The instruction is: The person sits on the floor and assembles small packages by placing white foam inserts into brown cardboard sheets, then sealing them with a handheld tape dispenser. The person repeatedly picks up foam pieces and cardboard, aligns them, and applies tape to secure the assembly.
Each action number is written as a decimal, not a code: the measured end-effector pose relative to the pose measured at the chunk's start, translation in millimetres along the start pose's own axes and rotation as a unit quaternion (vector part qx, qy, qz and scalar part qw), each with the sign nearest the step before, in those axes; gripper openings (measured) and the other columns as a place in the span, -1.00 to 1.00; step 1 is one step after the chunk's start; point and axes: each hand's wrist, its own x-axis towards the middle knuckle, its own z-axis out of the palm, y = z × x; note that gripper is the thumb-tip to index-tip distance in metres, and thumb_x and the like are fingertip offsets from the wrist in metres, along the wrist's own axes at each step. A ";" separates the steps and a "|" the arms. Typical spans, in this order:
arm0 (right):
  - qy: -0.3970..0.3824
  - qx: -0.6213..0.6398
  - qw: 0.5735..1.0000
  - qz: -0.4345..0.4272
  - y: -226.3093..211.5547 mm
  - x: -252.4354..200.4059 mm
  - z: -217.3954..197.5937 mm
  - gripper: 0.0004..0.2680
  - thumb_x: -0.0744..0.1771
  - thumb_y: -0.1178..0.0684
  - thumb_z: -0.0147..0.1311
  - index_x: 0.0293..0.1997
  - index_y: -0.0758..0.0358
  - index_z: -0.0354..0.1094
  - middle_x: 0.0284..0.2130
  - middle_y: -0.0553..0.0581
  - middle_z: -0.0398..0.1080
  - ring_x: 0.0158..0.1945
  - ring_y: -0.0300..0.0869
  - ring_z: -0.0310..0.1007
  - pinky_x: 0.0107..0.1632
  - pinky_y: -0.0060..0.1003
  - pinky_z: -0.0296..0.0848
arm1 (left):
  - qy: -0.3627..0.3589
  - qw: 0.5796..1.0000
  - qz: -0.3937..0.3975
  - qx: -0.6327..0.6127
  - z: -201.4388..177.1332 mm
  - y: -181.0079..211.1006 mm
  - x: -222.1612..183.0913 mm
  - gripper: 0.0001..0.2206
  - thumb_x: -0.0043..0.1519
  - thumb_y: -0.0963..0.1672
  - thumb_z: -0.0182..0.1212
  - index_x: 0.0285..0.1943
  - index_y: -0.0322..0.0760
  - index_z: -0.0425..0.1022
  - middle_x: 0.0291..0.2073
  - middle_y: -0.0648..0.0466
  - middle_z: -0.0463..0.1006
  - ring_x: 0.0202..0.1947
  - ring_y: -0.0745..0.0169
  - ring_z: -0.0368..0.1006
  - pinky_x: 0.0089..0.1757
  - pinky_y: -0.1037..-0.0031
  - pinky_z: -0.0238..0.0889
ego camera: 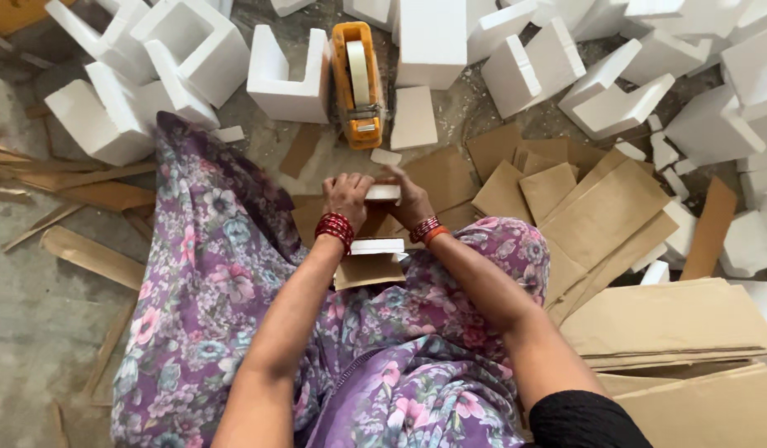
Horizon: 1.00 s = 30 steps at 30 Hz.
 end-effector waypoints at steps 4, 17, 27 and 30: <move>0.013 0.062 0.991 0.115 29.6 -2.6 25.6 -0.43 0.22 0.10 0.35 0.38 0.03 0.13 -0.09 0.13 0.56 -0.07 -0.16 0.60 -0.04 -0.30 0.57 | 0.001 1.000 -0.008 -0.002 -2.1 2.8 0.4 -0.56 -0.05 -0.26 0.24 0.04 -0.05 0.51 -0.08 0.18 0.54 0.02 0.12 0.39 0.09 0.11 0.07; 0.082 0.140 0.971 0.176 78.0 -17.3 81.8 -0.68 0.18 0.15 0.44 -0.05 0.22 0.43 -0.30 0.03 0.57 -0.19 -0.38 0.50 -0.11 -0.37 0.55 | -0.011 0.999 -0.034 -0.011 -3.3 5.9 -0.6 -0.57 -0.03 -0.27 0.22 0.04 -0.02 0.51 -0.08 0.18 0.54 0.03 0.10 0.39 0.14 0.09 0.06; 0.030 0.739 0.612 0.280 117.6 -7.2 100.6 -0.75 0.31 0.06 0.17 0.06 0.31 0.38 -0.19 0.27 0.49 -0.11 0.00 0.51 -0.01 -0.05 0.57 | 0.024 0.998 -0.030 0.042 5.5 5.6 -8.0 -0.52 -0.02 -0.29 0.15 0.08 0.04 0.55 -0.09 0.18 0.56 0.00 0.08 0.39 0.12 0.11 0.07; 0.048 0.602 0.759 0.243 121.3 -5.6 102.7 -0.69 0.30 0.02 0.22 0.10 0.32 0.36 -0.13 0.24 0.49 -0.04 0.01 0.50 0.06 -0.05 0.54 | 0.008 0.999 -0.034 0.007 1.9 6.2 -6.1 -0.52 -0.01 -0.29 0.15 0.09 0.01 0.55 -0.09 0.18 0.56 0.03 0.08 0.39 0.14 0.13 0.07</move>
